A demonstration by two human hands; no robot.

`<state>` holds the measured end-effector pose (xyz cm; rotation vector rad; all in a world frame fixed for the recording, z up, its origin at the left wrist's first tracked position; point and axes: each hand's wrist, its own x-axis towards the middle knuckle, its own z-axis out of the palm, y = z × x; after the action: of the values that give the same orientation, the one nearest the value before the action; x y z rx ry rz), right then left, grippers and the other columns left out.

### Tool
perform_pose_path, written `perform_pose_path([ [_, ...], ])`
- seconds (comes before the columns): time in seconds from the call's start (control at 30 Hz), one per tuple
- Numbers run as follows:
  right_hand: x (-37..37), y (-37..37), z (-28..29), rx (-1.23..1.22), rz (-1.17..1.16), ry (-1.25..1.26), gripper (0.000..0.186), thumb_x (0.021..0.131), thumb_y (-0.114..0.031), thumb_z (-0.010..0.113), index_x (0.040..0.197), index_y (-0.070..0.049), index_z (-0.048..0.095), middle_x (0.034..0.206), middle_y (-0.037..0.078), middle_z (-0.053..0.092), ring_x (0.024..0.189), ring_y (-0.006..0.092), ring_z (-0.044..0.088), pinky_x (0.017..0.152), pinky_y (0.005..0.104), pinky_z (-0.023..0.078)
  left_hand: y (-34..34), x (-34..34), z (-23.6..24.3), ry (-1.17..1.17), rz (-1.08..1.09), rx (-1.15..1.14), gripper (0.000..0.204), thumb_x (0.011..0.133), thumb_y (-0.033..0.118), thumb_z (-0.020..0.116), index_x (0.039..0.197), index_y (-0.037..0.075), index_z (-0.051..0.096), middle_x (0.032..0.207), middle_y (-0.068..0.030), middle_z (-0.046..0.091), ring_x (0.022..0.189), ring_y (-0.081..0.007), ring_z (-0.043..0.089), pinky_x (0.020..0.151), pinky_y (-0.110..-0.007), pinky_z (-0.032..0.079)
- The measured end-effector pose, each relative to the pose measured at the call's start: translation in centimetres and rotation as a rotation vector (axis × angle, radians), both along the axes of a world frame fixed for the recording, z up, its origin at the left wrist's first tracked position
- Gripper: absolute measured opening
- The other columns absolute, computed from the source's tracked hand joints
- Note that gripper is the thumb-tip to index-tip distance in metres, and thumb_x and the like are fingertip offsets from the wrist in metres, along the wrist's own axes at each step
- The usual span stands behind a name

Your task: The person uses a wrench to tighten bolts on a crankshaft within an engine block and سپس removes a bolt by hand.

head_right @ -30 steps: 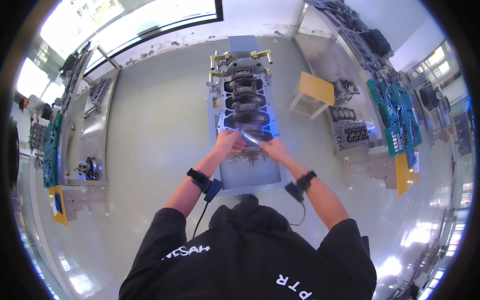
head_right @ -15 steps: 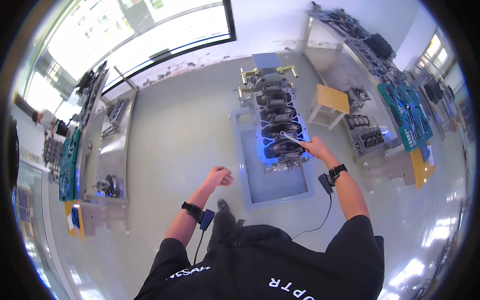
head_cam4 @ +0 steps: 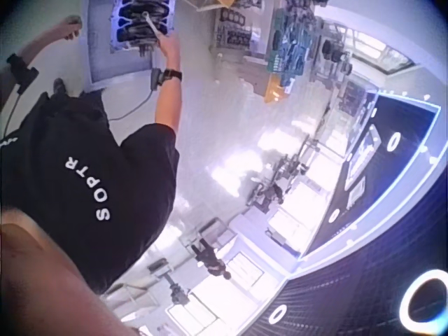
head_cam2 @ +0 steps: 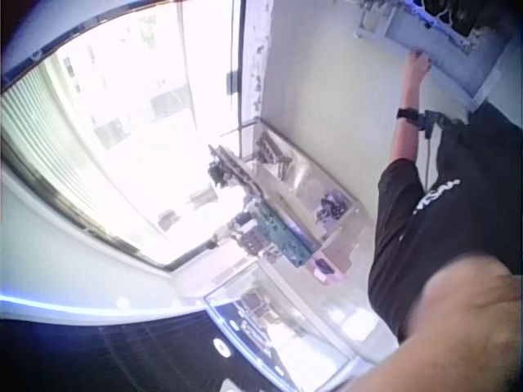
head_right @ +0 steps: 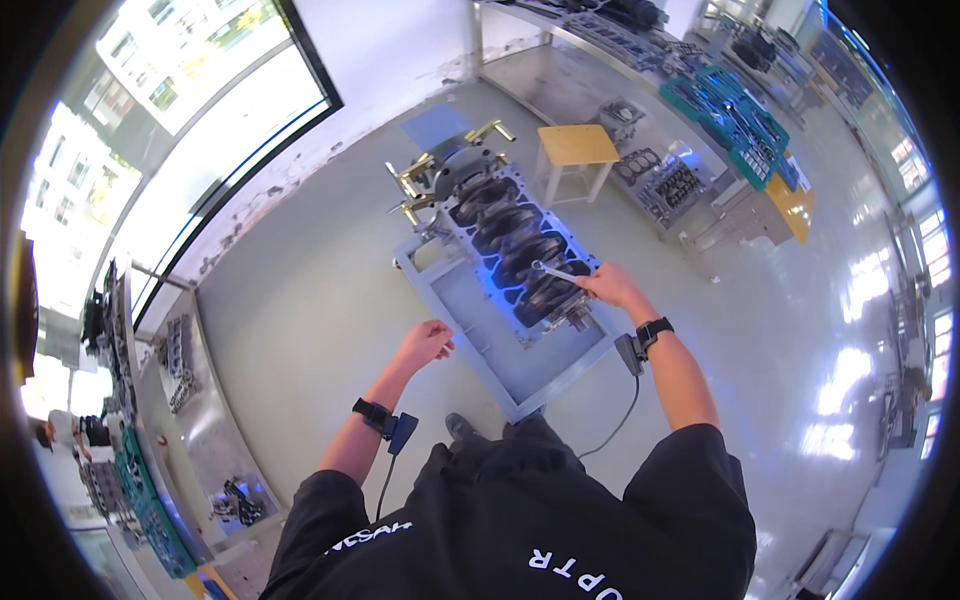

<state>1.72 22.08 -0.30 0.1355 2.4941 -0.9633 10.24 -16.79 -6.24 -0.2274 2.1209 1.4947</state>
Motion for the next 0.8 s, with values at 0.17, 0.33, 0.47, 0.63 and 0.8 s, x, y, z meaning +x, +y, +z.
perform_pose_path([
  [0.17,1.2,0.6,-2.6,0.045,0.036,-0.049,0.045,0.076,-0.044,0.067,0.056,-0.004,0.064,0.054,0.006,0.059,0.053,0.0152,0.057,0.057,0.0319,0.044,5.6,-4.9,-1.4,0.335,-0.173,-0.155,0.027,0.080,0.011,0.051,0.105,0.008,0.059,0.089,-0.0107,0.065,0.079,-0.0265,0.064,0.071,-0.035,0.050],
  [0.33,1.4,0.2,-2.9,0.202,-0.041,0.076,0.044,0.077,-0.044,0.065,0.065,-0.002,0.067,0.055,0.008,0.061,0.052,0.0163,0.058,0.055,0.0322,0.046,11.6,-9.0,2.2,0.700,-0.353,-0.076,0.033,0.076,0.008,0.054,0.108,0.012,0.060,0.093,-0.0106,0.057,0.078,-0.0327,0.060,0.070,-0.041,0.049],
  [0.47,2.9,0.1,-1.1,-0.031,-0.218,0.041,0.049,0.081,-0.043,0.063,0.054,-0.002,0.060,0.045,0.004,0.051,0.043,0.0126,0.047,0.045,0.0318,0.038,12.6,-12.4,2.2,0.770,-0.626,-0.170,0.037,0.075,0.007,0.055,0.112,0.012,0.057,0.091,-0.0105,0.056,0.077,-0.0329,0.060,0.064,-0.043,0.049],
  [0.63,6.8,-3.5,-0.6,-0.012,-0.452,-0.053,0.051,0.082,-0.043,0.063,0.049,-0.004,0.056,0.043,0.002,0.045,0.041,0.0115,0.043,0.043,0.0314,0.033,11.3,-14.9,1.2,0.724,-0.786,0.038,0.043,0.075,0.007,0.055,0.117,0.006,0.049,0.090,-0.0095,0.059,0.076,-0.0318,0.061,0.066,-0.041,0.049],
  [0.8,8.4,-7.8,-1.3,-0.039,-0.720,-0.169,0.051,0.080,-0.045,0.062,0.056,-0.001,0.060,0.050,0.007,0.054,0.047,0.0175,0.050,0.051,0.0347,0.041,11.1,-17.2,0.3,0.612,-0.884,0.102,0.043,0.077,0.007,0.057,0.119,0.007,0.047,0.081,-0.0084,0.063,0.066,-0.0269,0.061,0.060,-0.037,0.048],
])
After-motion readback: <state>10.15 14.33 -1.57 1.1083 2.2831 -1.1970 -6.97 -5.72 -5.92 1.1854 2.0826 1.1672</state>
